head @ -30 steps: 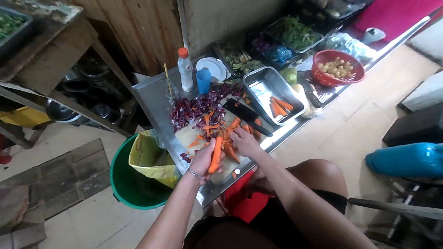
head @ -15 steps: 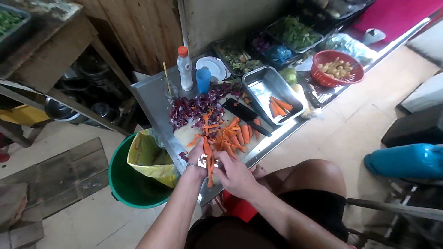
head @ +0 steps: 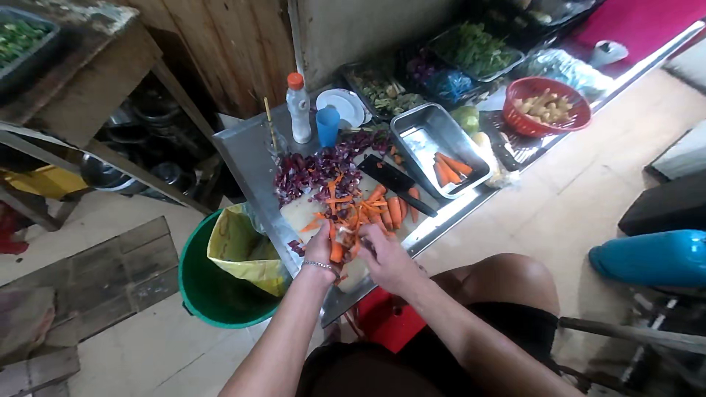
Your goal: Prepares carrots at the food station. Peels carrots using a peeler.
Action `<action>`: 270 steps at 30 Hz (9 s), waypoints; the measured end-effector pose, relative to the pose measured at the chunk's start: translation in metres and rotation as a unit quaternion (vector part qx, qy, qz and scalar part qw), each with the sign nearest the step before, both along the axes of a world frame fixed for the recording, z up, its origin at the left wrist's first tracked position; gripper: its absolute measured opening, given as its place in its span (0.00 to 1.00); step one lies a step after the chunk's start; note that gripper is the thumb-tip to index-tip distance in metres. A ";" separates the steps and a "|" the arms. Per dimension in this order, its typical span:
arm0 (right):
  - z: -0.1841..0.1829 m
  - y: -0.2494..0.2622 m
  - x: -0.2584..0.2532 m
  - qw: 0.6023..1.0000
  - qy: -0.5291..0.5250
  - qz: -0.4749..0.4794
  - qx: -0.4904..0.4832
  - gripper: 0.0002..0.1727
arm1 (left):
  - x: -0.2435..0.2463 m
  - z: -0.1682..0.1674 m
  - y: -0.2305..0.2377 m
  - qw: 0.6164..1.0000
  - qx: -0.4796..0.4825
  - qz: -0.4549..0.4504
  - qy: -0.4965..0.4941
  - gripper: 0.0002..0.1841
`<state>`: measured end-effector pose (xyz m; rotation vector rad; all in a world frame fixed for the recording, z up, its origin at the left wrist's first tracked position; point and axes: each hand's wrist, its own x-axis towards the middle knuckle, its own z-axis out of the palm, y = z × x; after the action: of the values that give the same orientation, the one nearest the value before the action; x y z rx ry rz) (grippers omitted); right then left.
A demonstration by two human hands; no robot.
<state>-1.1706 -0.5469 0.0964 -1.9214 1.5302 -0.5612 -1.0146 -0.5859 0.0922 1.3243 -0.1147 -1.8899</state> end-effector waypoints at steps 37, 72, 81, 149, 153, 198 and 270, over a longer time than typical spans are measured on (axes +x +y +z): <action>0.007 0.006 0.015 0.998 -0.016 -0.004 0.059 0.22 | 0.018 -0.013 -0.008 0.999 0.000 0.005 -0.051 0.20; -0.005 -0.005 0.005 0.999 -0.020 -0.013 0.027 0.20 | 0.022 -0.001 -0.001 0.991 -0.033 -0.122 -0.052 0.22; -0.013 -0.012 0.007 0.999 0.035 -0.022 0.027 0.22 | 0.020 0.005 0.006 0.992 -0.040 -0.123 -0.014 0.21; -0.040 -0.045 -0.016 0.995 -0.021 -0.093 0.020 0.23 | 0.022 -0.015 0.012 0.983 -0.090 -0.154 -0.046 0.27; -0.017 -0.018 0.010 0.999 -0.015 -0.007 0.047 0.20 | 0.017 -0.008 0.012 0.985 -0.075 -0.133 -0.078 0.28; -0.009 -0.003 0.019 0.996 -0.030 0.087 0.015 0.27 | 0.033 -0.014 0.001 0.995 -0.028 -0.094 0.013 0.14; -0.061 -0.056 -0.016 0.888 -0.221 -0.191 0.355 0.26 | 0.026 -0.041 -0.020 0.980 -0.080 -0.142 -0.113 0.22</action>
<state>-1.1867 -0.6028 0.0358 -0.8719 1.5197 -0.4651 -0.9884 -0.6058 0.0510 1.4671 -0.5873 -1.9073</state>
